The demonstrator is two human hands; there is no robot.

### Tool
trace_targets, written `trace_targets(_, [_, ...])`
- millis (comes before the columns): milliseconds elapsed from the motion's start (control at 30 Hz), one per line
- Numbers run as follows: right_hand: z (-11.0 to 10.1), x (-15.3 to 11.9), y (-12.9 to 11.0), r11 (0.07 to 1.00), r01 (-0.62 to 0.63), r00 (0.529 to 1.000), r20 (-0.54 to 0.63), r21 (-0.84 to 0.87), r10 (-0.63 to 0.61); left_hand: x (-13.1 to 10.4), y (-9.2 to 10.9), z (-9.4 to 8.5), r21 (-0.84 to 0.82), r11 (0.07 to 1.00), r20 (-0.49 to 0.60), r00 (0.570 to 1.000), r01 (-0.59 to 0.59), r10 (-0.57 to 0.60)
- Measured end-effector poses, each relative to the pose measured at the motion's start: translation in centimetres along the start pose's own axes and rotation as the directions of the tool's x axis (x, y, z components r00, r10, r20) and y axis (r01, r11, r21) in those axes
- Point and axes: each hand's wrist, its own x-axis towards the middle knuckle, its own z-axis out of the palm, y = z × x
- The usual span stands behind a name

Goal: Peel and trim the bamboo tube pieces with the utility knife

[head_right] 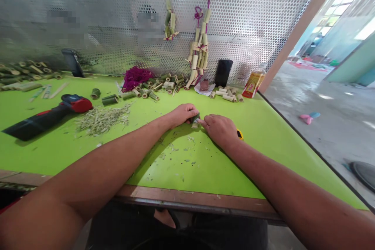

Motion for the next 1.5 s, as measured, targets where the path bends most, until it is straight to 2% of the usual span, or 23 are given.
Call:
trace_targets(133, [-0.2,-0.2,-0.1,1.000,0.021,0.999,0.035,0.007,-0.022,0.0,0.0,0.0,-0.017,1.000,0.014,1.000,0.001,-0.001])
trace_targets(300, [-0.1,-1.0,-0.7,0.981,0.196,0.978,0.065,0.001,-0.196,0.2,-0.1,0.0,-0.020,1.000,-0.043,0.999,0.022,-0.023])
trace_targets(367, [0.0,-1.1,-0.7,0.988,0.155,0.987,0.036,-0.008,-0.155,0.2,-0.1,0.0,-0.020,1.000,-0.033,0.999,0.019,-0.019])
trace_targets(533, [0.4,-0.6,0.0,0.999,-0.039,0.998,-0.056,-0.025,0.038,0.0,0.0,-0.1,-0.033,0.999,0.016,1.000,0.005,-0.004])
trace_targets(667, [0.4,-0.2,0.2,1.000,-0.027,0.998,-0.062,-0.013,0.026,-0.1,-0.1,-0.2,-0.070,0.998,0.046,0.999,-0.008,0.011])
trace_targets(767, [0.3,-0.3,-0.1,1.000,-0.013,1.000,-0.020,-0.018,0.013,-0.1,-0.1,-0.2,-0.090,0.996,0.052,0.999,-0.001,0.006])
trace_targets(867, [0.1,-0.4,-0.5,0.995,0.103,0.993,0.051,-0.011,-0.102,0.0,-0.1,-0.2,-0.110,0.994,0.028,0.999,0.030,-0.027])
trace_targets(967, [0.1,-0.6,-0.7,0.982,0.190,0.980,0.056,-0.010,-0.189,0.0,-0.1,-0.2,-0.125,0.991,0.012,0.999,0.050,-0.049])
trace_targets(1200, [0.6,-0.5,-0.3,0.997,0.081,0.996,-0.047,-0.009,-0.081,-0.2,-0.1,-0.3,-0.143,0.990,0.074,0.997,0.017,-0.006])
trace_targets(1400, [0.5,-0.1,-0.4,0.997,0.076,0.997,0.005,0.018,-0.076,-0.3,0.2,-0.3,-0.102,0.994,0.040,0.998,-0.034,0.038])
trace_targets(1500, [0.4,0.1,-0.3,1.000,0.002,1.000,-0.027,0.015,-0.002,-0.3,0.3,-0.2,-0.064,0.997,0.034,0.999,-0.032,0.034])
